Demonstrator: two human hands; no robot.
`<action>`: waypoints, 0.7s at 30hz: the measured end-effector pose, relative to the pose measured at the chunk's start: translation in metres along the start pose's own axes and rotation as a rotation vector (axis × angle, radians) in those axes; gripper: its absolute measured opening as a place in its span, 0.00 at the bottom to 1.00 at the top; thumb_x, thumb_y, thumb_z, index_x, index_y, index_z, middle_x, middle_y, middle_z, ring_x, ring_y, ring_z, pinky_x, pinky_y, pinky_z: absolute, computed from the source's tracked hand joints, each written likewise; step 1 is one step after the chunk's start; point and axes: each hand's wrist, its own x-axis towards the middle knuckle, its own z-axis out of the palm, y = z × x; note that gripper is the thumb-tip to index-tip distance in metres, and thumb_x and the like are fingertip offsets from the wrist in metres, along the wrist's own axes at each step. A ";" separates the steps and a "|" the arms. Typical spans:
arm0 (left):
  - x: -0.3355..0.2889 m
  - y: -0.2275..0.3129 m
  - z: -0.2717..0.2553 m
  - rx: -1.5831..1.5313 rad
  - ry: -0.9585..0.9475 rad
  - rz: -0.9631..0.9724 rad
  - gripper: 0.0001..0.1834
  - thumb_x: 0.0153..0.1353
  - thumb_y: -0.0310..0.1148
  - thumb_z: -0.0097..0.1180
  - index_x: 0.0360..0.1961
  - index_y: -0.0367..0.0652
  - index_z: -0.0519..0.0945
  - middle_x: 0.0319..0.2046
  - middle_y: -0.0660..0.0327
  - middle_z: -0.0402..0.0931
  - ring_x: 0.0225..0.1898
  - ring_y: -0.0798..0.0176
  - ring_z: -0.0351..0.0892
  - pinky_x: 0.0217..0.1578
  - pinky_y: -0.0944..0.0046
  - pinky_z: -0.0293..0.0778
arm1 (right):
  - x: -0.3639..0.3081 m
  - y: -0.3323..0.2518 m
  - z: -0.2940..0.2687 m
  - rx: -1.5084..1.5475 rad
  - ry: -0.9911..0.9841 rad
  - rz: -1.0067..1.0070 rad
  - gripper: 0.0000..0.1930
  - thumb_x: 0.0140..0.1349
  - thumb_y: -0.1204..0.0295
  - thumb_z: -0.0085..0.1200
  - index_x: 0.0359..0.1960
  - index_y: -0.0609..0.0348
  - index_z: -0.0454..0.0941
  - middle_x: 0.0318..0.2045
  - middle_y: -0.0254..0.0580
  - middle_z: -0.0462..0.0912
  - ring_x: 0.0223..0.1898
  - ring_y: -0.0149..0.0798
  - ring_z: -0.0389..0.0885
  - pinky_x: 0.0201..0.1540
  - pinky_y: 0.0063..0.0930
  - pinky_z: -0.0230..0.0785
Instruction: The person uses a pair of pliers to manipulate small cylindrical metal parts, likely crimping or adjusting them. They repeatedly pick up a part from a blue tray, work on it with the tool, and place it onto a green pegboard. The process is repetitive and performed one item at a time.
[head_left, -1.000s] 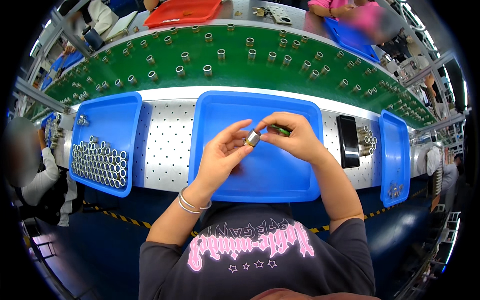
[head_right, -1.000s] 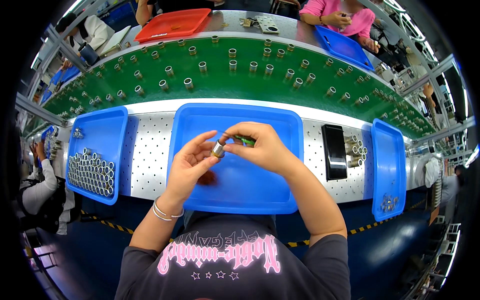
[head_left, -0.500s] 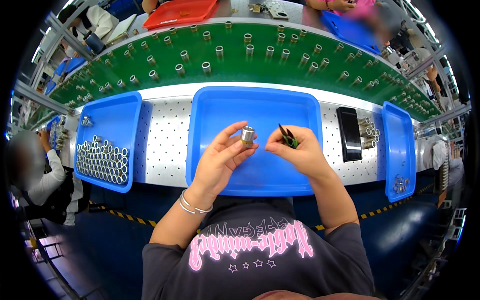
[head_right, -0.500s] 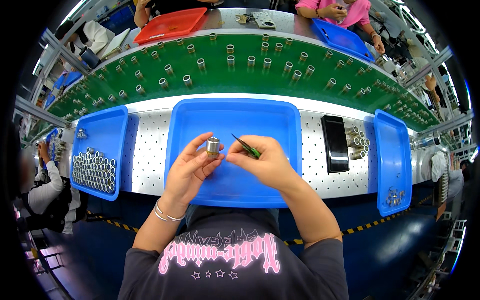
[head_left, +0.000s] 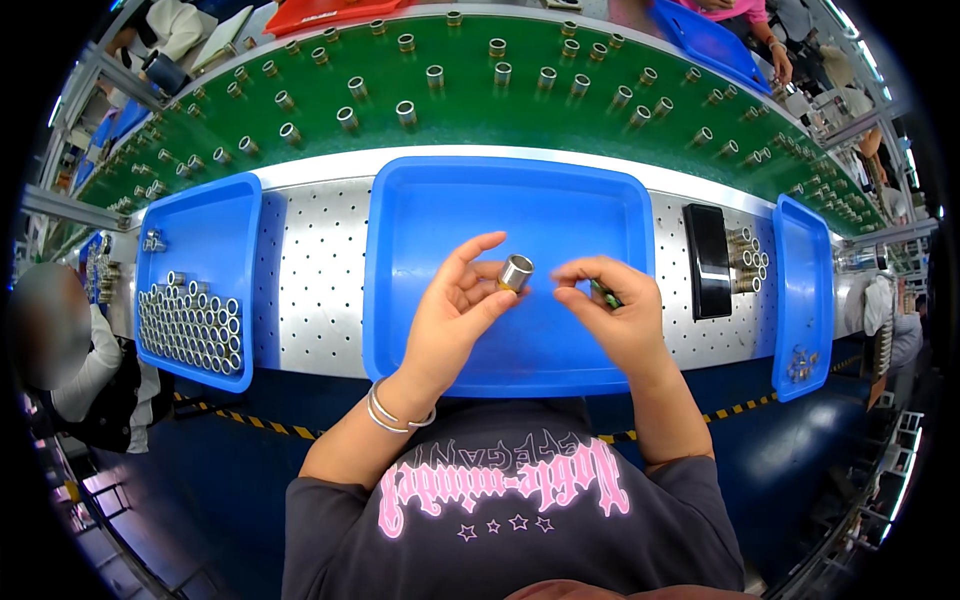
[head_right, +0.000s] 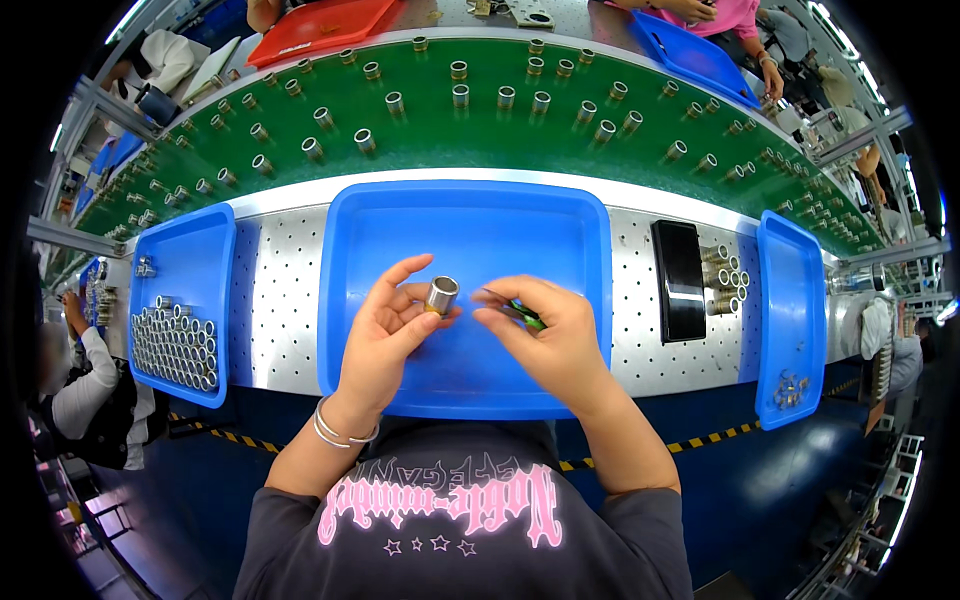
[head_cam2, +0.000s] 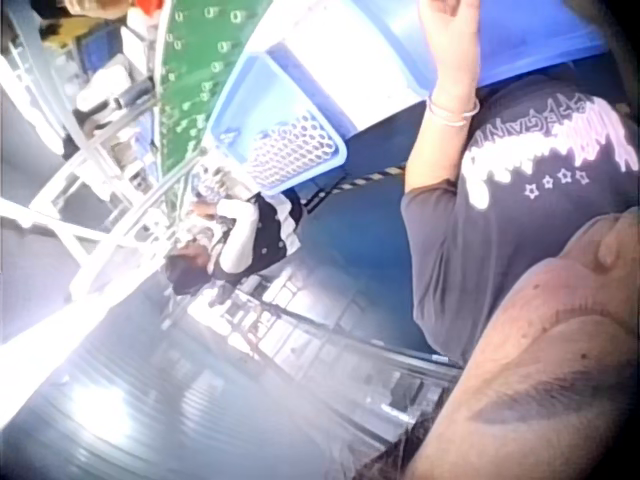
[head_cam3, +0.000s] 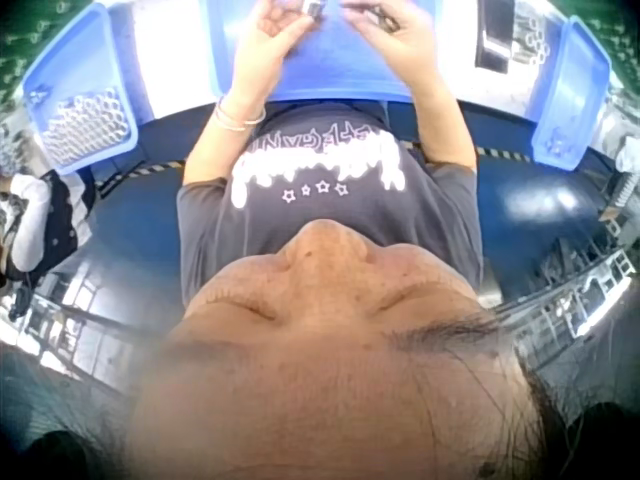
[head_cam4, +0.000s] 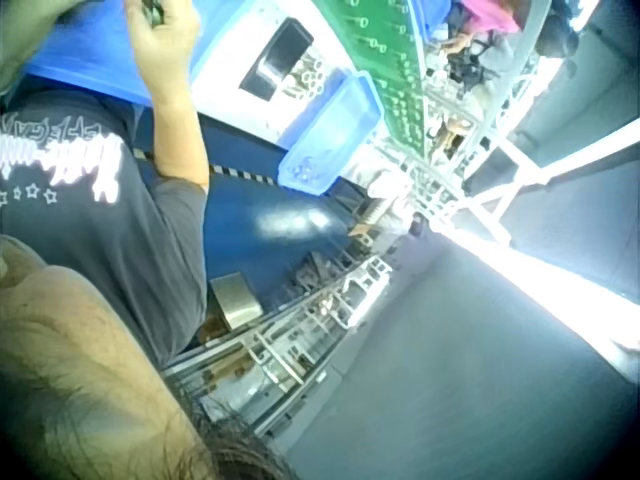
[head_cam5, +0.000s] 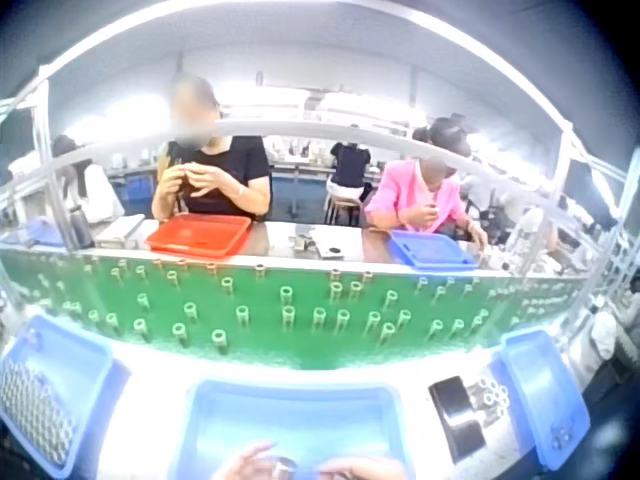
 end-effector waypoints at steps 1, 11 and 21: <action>0.001 -0.002 0.000 0.097 -0.012 0.056 0.28 0.56 0.19 0.53 0.59 0.40 0.63 0.45 0.55 0.73 0.44 0.62 0.76 0.46 0.70 0.72 | 0.004 0.000 0.005 -0.095 0.069 -0.120 0.05 0.53 0.76 0.57 0.31 0.62 0.78 0.23 0.36 0.78 0.24 0.28 0.75 0.24 0.19 0.63; -0.001 0.001 0.001 0.506 -0.097 0.207 0.28 0.54 0.17 0.54 0.57 0.39 0.66 0.44 0.52 0.75 0.45 0.61 0.77 0.45 0.65 0.74 | 0.018 0.006 0.000 0.165 -0.177 0.228 0.07 0.54 0.72 0.58 0.26 0.64 0.76 0.20 0.35 0.75 0.22 0.27 0.70 0.25 0.21 0.60; 0.003 0.010 -0.005 -0.172 -0.058 -0.199 0.25 0.57 0.26 0.55 0.57 0.37 0.66 0.45 0.53 0.74 0.45 0.61 0.76 0.48 0.65 0.72 | 0.017 -0.002 -0.002 -0.090 0.039 -0.153 0.03 0.52 0.79 0.56 0.26 0.64 0.75 0.22 0.37 0.75 0.22 0.27 0.69 0.24 0.19 0.59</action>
